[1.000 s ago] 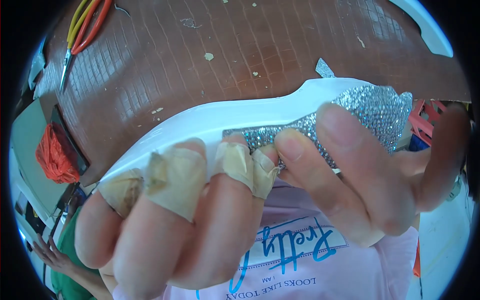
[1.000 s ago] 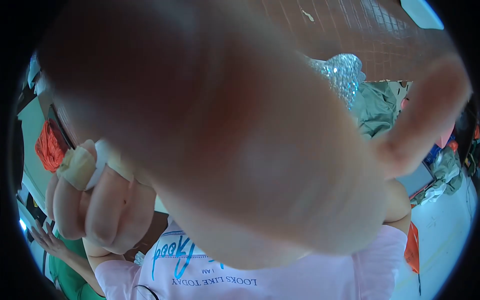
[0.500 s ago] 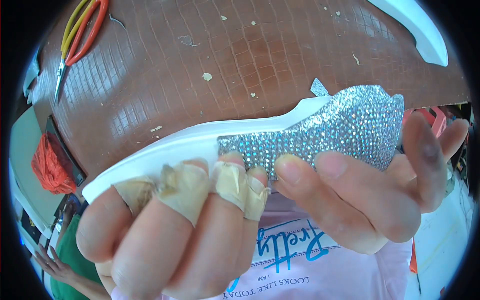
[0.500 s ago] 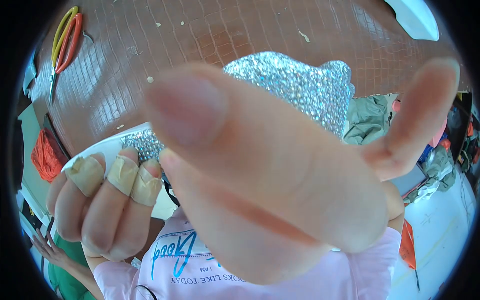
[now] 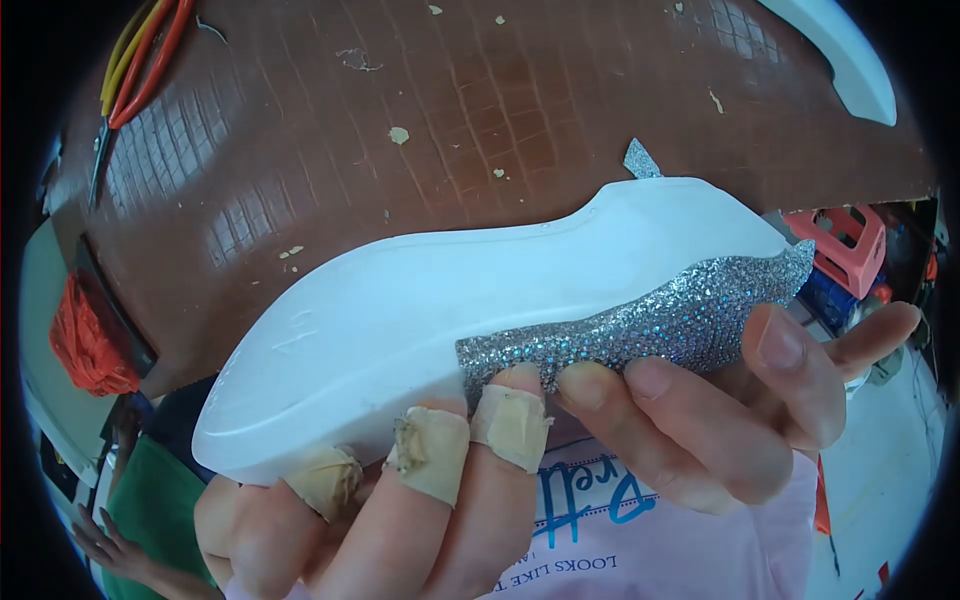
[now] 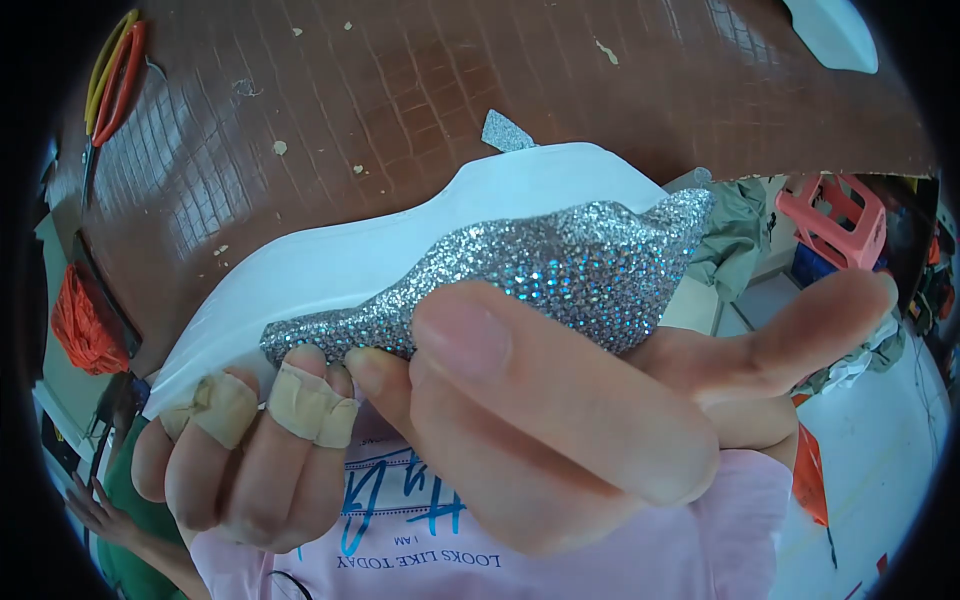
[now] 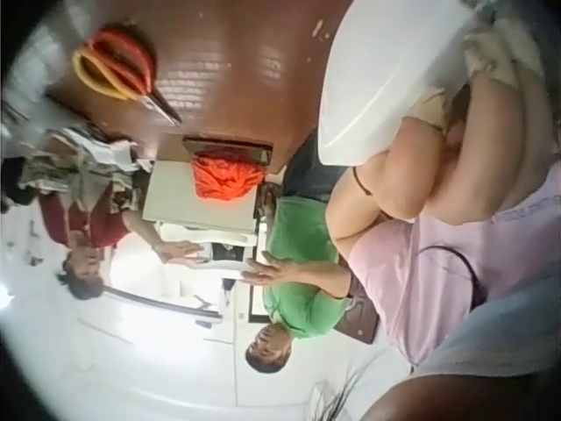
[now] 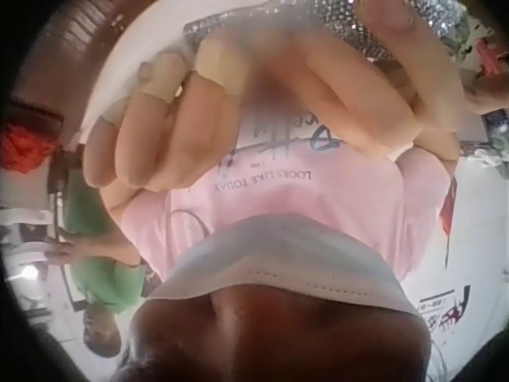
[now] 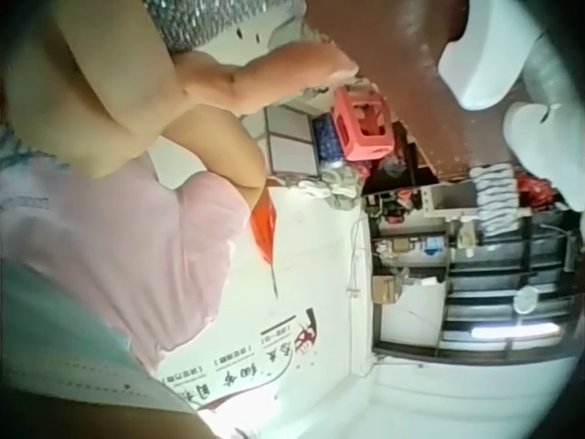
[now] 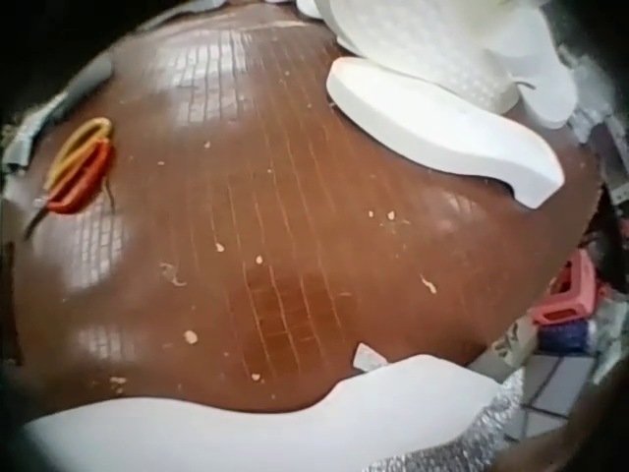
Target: Applying a decorative glittery fabric strip to the sole of a platform shoe.
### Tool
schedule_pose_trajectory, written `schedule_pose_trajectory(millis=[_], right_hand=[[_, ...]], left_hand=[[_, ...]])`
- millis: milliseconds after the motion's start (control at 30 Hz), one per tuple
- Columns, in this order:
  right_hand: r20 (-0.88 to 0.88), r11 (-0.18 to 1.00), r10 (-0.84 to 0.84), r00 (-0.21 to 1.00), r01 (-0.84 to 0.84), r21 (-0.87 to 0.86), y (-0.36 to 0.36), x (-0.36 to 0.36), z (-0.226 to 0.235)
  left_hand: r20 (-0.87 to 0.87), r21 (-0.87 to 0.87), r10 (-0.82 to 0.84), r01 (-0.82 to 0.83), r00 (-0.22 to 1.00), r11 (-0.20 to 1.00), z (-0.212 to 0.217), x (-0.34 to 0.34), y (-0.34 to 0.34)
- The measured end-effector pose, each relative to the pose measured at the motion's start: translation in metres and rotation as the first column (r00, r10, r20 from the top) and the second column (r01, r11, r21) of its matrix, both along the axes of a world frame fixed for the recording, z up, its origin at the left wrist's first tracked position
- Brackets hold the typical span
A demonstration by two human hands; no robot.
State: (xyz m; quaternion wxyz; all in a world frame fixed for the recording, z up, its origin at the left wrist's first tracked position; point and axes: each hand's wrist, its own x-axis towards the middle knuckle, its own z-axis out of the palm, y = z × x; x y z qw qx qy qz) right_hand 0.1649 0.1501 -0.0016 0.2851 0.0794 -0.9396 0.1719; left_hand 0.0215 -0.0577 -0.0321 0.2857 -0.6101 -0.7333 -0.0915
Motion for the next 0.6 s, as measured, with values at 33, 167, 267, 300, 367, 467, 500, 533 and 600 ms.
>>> schedule_pose_trajectory(millis=[33,167,267,300,367,467,500,533,600], right_hand=[[0.0,1.0,-0.002,1.0,0.002,0.001,0.004,0.003,0.001],[-0.007,1.0,-0.008,1.0,0.008,-0.001,-0.03,-0.035,-0.016],[-0.02,1.0,-0.016,1.0,0.016,0.001,-0.015,-0.022,-0.005],[-0.024,1.0,-0.02,1.0,0.02,0.003,-0.01,-0.037,-0.03],[-0.03,1.0,-0.029,0.999,0.029,0.003,-0.016,-0.039,-0.03],[-0.039,0.999,-0.04,0.998,0.04,-0.007,-0.018,-0.039,-0.032],[-0.044,0.999,-0.04,0.998,0.04,-0.014,-0.024,-0.039,-0.03],[-0.049,0.999,-0.041,0.998,0.04,-0.021,-0.026,-0.039,-0.03],[-0.058,0.999,-0.041,0.997,0.04,-0.033,-0.014,-0.037,-0.036]], left_hand=[[0.0,0.006,-0.002,0.002,1.0,1.0,0.0,0.001,0.0],[-0.009,0.02,-0.005,0.005,1.0,1.0,0.001,0.005,-0.002],[-0.023,0.034,-0.011,0.012,1.0,0.999,0.007,0.009,0.004],[-0.025,0.036,-0.014,0.014,1.0,0.999,0.012,0.012,0.005],[0.088,-0.017,0.021,-0.019,0.996,1.0,0.023,0.016,0.01],[0.249,-0.114,0.087,-0.06,0.965,0.992,0.035,0.021,0.015],[0.297,-0.152,0.117,-0.074,0.948,0.986,0.039,0.022,0.016],[0.343,-0.189,0.148,-0.087,0.928,0.978,0.041,0.023,0.017],[0.429,-0.263,0.215,-0.106,0.878,0.959,0.045,0.026,0.018]])
